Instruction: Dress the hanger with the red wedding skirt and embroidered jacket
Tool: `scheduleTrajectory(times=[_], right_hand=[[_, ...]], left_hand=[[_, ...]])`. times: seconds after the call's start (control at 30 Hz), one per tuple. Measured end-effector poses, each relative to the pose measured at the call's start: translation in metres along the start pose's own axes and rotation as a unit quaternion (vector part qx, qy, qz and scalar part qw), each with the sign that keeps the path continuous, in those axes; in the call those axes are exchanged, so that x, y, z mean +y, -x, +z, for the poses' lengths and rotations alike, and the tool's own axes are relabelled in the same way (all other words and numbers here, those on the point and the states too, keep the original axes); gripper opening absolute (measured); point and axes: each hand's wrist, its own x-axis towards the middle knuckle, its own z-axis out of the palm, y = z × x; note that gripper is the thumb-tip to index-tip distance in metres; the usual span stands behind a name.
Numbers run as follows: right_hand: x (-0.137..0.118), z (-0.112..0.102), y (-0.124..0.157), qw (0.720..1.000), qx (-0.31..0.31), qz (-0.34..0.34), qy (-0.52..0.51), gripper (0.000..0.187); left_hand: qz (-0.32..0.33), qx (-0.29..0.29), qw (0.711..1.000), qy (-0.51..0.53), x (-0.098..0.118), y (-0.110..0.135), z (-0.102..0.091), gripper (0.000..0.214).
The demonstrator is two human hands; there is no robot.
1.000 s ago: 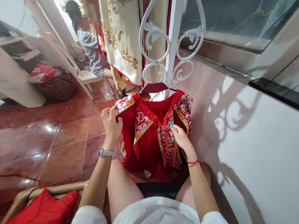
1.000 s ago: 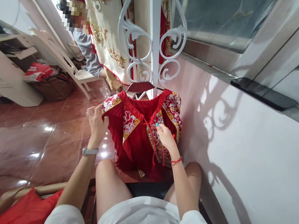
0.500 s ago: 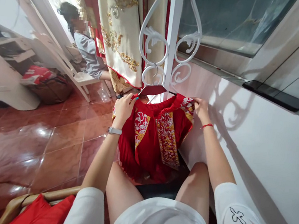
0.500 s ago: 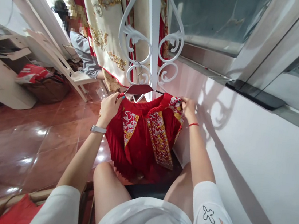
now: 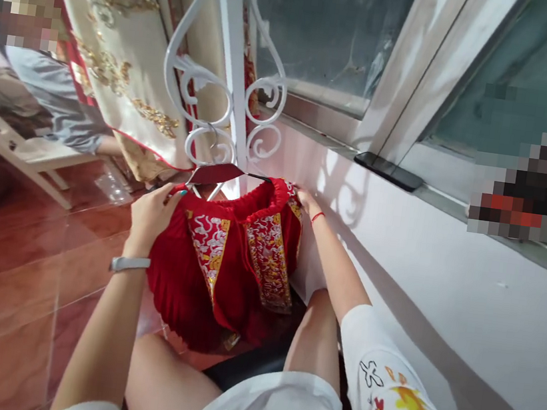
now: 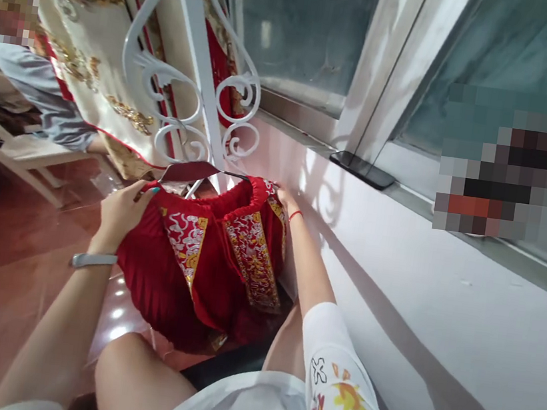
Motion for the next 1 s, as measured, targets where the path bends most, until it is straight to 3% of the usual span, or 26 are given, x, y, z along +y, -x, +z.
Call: scheduleTrajectory(times=[0.07, 0.17, 0.27, 0.37, 0.5, 0.6, 0.73, 0.83, 1.0], right_hand=[[-0.012, -0.004, -0.003, 0.997, 0.004, -0.037, 0.063, 0.033], [-0.029, 0.005, -0.004, 0.985, 0.031, -0.109, 0.13, 0.025], [-0.038, 0.026, 0.001, 0.951, -0.011, -0.177, 0.253, 0.026], [-0.041, 0.037, 0.006, 0.939, -0.041, -0.175, 0.295, 0.024], [-0.046, 0.03, -0.001, 0.963, -0.077, -0.128, 0.224, 0.022], [-0.05, 0.031, -0.01, 0.975, -0.039, -0.114, 0.186, 0.024], [-0.052, 0.053, -0.003, 0.967, 0.087, -0.19, 0.146, 0.032], [-0.047, 0.065, 0.02, 0.939, 0.118, -0.249, 0.206, 0.036], [-0.04, 0.058, 0.058, 0.869, 0.065, -0.302, 0.386, 0.043]], left_hand=[[-0.005, 0.0, 1.0, -0.002, -0.001, -0.001, 0.0, 0.025], [-0.014, 0.029, 0.999, 0.001, -0.001, -0.001, 0.007, 0.019], [-0.039, 0.056, 0.997, 0.044, -0.003, -0.001, 0.014, 0.017], [-0.076, 0.057, 0.983, 0.154, -0.01, -0.005, 0.019, 0.019], [-0.087, 0.053, 0.937, 0.334, -0.018, -0.015, 0.026, 0.018], [-0.119, 0.134, 0.889, 0.422, -0.011, -0.018, 0.031, 0.015], [-0.143, 0.307, 0.836, 0.431, 0.017, 0.001, 0.039, 0.018], [-0.103, 0.345, 0.86, 0.362, 0.034, 0.029, 0.048, 0.022], [-0.03, 0.289, 0.918, 0.27, 0.033, 0.056, 0.052, 0.027]])
